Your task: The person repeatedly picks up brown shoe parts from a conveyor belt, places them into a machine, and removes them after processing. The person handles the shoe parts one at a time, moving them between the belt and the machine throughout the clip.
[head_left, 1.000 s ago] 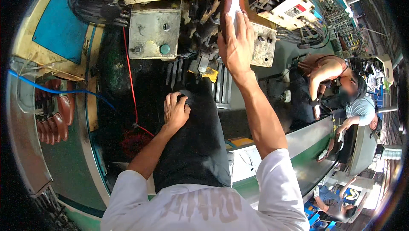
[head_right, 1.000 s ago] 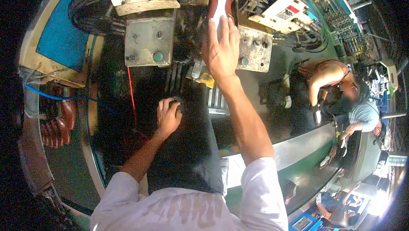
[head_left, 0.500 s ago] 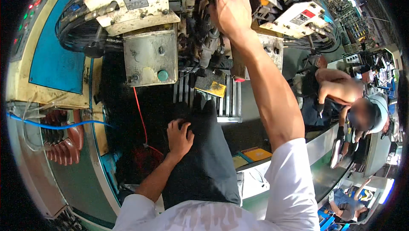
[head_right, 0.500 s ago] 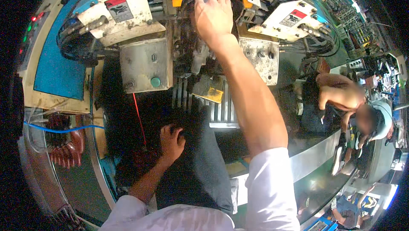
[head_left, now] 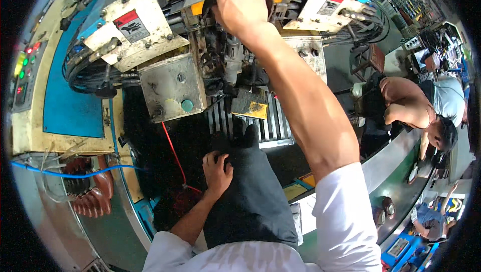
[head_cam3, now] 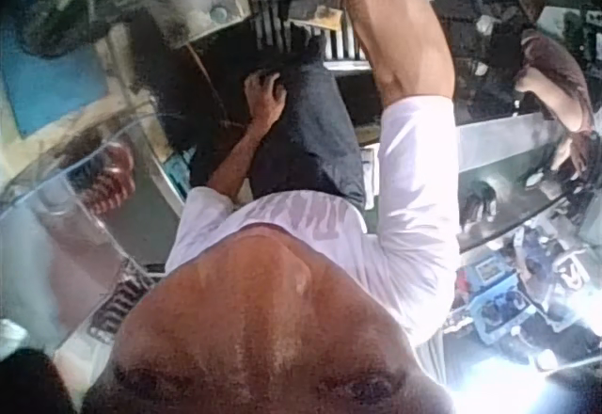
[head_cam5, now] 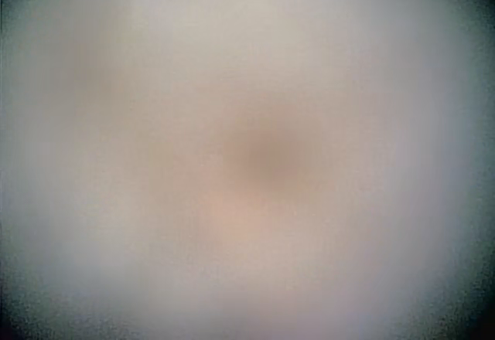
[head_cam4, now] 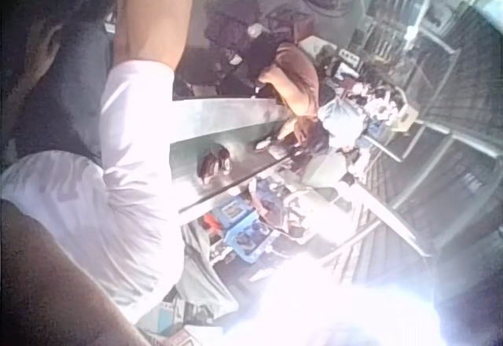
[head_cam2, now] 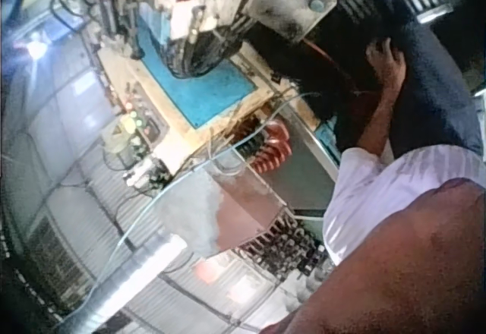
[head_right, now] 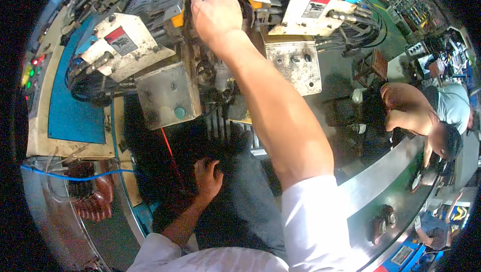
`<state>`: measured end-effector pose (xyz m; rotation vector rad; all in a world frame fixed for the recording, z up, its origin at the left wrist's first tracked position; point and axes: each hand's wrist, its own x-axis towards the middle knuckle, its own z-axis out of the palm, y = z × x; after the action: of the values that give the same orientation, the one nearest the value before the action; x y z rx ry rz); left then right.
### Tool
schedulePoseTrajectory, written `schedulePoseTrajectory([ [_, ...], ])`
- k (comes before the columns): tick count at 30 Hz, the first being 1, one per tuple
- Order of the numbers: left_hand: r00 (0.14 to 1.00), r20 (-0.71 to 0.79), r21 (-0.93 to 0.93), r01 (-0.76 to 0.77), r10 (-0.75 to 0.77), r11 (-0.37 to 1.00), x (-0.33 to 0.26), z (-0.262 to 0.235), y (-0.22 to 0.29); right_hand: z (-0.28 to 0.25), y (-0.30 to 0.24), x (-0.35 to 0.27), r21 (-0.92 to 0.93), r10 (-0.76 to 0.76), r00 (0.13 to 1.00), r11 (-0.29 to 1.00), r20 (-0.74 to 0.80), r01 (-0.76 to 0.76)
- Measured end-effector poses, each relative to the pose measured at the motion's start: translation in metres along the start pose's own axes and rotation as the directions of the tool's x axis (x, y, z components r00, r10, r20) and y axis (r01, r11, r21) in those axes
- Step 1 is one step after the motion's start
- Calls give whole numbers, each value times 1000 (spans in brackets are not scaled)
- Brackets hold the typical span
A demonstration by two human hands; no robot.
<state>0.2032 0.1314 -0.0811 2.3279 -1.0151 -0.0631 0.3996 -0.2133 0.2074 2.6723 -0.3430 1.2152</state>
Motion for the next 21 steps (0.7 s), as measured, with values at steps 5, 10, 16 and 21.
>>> schedulePoseTrajectory([
  [5,999,-32,4,10,-10,1000,-5,-8,5,-30,1,-37,246,-36,996,968,-78,54],
  [10,997,-74,-16,7,-8,1000,-3,-3,3,-74,-59,-258,411,184,939,862,289,-296],
  [16,999,-13,4,46,-46,999,-19,-9,15,-122,-130,-433,70,300,565,839,769,-540],
  [21,999,-21,25,26,-26,999,-22,1,19,-114,-110,-420,60,287,440,778,851,-625],
])
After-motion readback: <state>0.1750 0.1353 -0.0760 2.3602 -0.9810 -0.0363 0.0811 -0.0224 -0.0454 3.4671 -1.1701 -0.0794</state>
